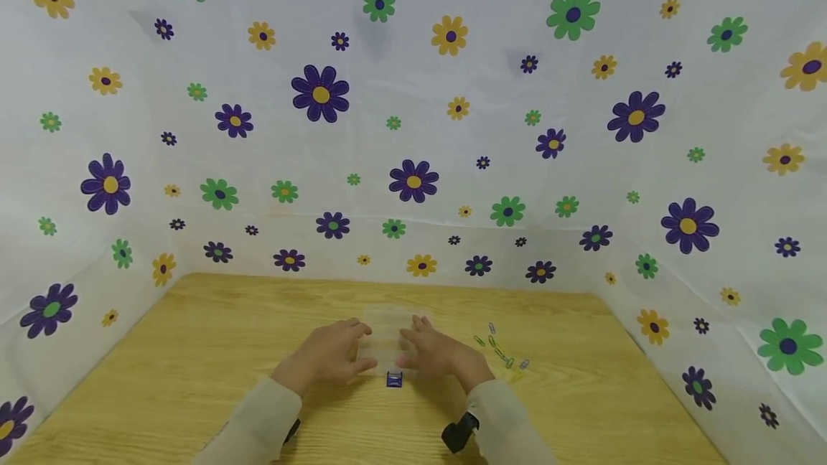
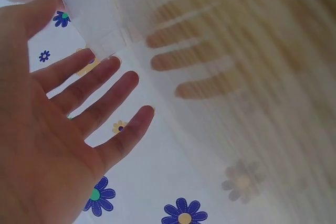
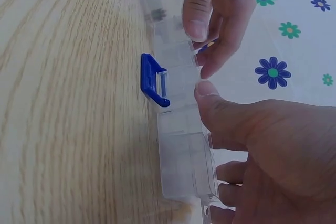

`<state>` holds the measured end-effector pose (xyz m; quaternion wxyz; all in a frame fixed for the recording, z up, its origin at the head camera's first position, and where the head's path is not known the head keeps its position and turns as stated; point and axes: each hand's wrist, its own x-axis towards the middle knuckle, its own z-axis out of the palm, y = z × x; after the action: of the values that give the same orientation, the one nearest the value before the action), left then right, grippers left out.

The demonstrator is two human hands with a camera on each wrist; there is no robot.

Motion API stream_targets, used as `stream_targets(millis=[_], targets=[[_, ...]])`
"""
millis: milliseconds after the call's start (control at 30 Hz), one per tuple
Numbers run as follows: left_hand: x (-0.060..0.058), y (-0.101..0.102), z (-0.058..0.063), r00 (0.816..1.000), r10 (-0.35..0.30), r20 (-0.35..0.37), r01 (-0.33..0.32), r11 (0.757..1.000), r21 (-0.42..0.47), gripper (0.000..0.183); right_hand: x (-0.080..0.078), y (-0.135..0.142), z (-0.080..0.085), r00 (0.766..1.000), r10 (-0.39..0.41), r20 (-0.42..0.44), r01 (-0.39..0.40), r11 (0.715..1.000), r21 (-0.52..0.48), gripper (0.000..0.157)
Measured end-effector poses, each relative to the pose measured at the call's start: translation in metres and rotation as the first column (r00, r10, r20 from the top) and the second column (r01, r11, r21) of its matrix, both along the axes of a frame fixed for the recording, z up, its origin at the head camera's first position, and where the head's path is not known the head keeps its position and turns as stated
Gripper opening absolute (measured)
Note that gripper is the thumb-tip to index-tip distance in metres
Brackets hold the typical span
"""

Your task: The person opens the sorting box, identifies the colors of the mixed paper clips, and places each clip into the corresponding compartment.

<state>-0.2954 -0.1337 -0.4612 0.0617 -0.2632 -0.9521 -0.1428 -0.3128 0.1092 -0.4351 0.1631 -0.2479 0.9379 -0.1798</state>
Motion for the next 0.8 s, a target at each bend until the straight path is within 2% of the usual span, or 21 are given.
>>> stream_targets(millis=[300, 533, 800], targets=[[0.0017, -0.0013, -0.0001, 1.000, -0.001, -0.011, 0.001, 1.000, -0.013, 0.057, -0.0008, -0.0030, 0.0014, 1.000, -0.003, -0.006, 0.003, 1.000, 0.027, 0.064], [0.0025, -0.0058, 0.0025, 0.998, 0.011, 0.059, -0.012, 1.000, 0.005, 0.060, -0.0045, -0.0034, 0.0007, 1.000, -0.005, -0.003, 0.005, 0.999, 0.038, 0.065], [0.0018, -0.0064, 0.0014, 1.000, -0.013, 0.000, 0.013, 1.000, -0.018, 0.061, -0.0051, -0.0041, 0.0015, 1.000, 0.002, -0.004, -0.002, 0.999, 0.040, 0.066]])
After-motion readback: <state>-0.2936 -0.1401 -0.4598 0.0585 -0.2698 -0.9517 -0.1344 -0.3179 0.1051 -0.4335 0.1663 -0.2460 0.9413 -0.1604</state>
